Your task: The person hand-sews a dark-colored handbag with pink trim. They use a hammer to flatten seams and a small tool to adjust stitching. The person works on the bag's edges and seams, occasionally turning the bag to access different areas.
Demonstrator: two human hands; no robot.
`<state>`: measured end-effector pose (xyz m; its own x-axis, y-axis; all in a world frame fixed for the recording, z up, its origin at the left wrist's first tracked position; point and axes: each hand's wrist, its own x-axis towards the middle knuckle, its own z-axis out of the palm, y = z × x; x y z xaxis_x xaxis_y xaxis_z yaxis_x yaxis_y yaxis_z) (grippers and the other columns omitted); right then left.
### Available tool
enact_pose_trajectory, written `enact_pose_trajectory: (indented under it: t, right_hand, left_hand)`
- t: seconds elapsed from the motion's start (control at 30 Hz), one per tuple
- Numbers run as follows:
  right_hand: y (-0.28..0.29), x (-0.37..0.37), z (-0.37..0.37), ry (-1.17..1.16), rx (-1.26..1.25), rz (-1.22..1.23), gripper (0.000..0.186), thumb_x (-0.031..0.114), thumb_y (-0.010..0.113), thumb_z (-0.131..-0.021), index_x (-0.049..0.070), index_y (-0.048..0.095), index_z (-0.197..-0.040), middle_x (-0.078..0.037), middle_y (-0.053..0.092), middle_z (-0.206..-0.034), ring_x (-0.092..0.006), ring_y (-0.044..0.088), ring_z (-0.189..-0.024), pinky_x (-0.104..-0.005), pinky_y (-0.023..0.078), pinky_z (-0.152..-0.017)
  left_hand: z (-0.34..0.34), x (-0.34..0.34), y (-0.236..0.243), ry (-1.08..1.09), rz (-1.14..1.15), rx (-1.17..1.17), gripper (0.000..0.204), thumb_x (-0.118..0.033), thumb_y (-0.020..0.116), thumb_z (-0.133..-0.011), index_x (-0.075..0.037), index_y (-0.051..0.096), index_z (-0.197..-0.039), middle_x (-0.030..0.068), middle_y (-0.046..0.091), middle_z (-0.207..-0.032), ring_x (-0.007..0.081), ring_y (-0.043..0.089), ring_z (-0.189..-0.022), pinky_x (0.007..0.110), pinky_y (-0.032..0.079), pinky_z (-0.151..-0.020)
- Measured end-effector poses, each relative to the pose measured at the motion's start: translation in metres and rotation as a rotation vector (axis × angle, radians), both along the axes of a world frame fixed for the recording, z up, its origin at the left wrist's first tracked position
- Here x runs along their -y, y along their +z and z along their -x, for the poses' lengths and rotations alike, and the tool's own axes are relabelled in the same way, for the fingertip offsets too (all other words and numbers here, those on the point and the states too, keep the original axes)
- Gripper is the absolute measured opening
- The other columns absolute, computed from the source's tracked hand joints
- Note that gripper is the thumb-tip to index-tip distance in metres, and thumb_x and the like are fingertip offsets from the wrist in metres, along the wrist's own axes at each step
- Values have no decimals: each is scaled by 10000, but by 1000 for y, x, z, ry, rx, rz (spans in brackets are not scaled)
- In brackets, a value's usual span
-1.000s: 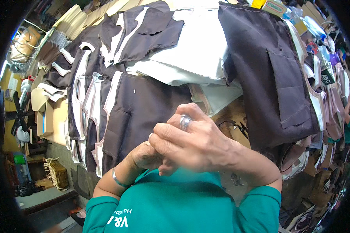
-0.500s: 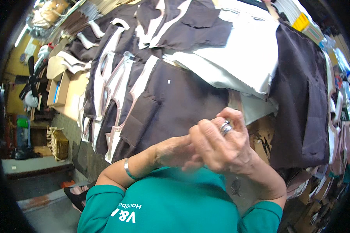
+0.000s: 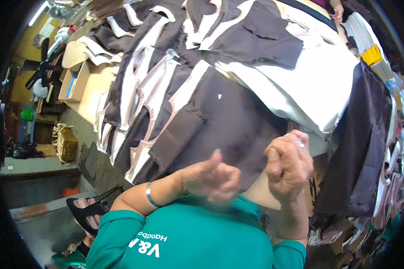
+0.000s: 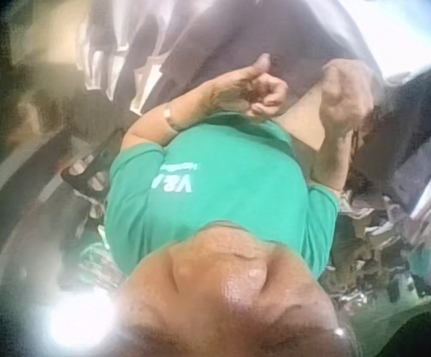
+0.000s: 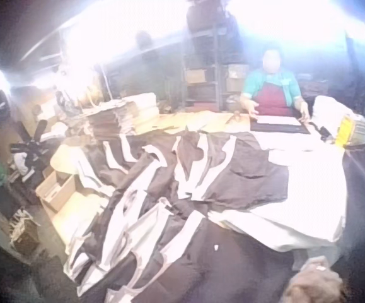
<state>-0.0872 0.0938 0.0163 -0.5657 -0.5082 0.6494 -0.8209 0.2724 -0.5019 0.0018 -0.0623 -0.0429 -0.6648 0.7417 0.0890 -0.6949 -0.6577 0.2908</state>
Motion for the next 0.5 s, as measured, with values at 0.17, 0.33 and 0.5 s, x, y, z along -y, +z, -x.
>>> enact_pose_trajectory:
  t: [0.17,0.33,0.5]
  right_hand:
    - [7,14,-14,169,297,-80,110,-11,621,-680,48,548,-739,-49,564,-724,-187,553,-643,-328,397,-717]
    - [5,27,-10,292,299,-23,175,35,648,-669,65,577,-826,-30,586,-799,-177,569,-717,-318,391,-742]
    - [4,26,-8,306,193,-66,207,139,660,-646,64,575,-820,-35,578,-807,-176,567,-709,-322,383,-767]
  left_hand:
    - [-5,4,-5,15,-130,-62,723,-742,214,-764,-49,422,-761,31,413,-595,113,401,-505,209,345,-447]
    - [-1,1,-2,-58,-117,-62,766,-788,226,-710,-53,437,-755,32,411,-605,109,391,-504,213,336,-427]
    - [0,-2,-3,-84,-70,-42,748,-779,263,-716,-55,447,-755,32,414,-606,105,389,-505,213,329,-427]
